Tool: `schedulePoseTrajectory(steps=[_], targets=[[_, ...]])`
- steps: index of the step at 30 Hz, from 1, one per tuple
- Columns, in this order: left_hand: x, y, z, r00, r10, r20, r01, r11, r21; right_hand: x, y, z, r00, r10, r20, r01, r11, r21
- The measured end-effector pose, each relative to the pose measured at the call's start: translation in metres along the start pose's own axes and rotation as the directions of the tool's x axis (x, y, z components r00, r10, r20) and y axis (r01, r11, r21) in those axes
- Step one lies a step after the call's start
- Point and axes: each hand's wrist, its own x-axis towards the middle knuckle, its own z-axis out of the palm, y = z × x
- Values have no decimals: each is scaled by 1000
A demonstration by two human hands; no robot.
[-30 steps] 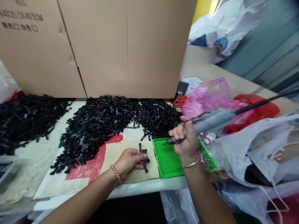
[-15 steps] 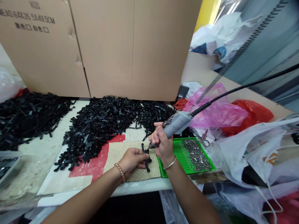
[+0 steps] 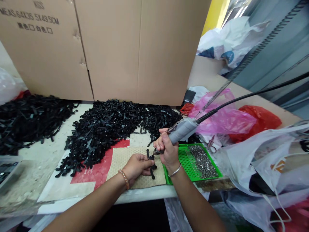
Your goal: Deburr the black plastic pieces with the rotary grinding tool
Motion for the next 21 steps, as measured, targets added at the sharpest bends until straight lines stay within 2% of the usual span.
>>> schedulePoseTrajectory(steps=[11, 21], targets=[[-1, 1, 1, 1000, -8, -14, 8, 1000, 4, -3, 3, -1, 999, 0, 49, 0, 1000, -15], [-4, 2, 4, 997, -4, -75, 3, 1000, -13, 2, 12, -8, 949, 119, 291, -123, 992, -2]])
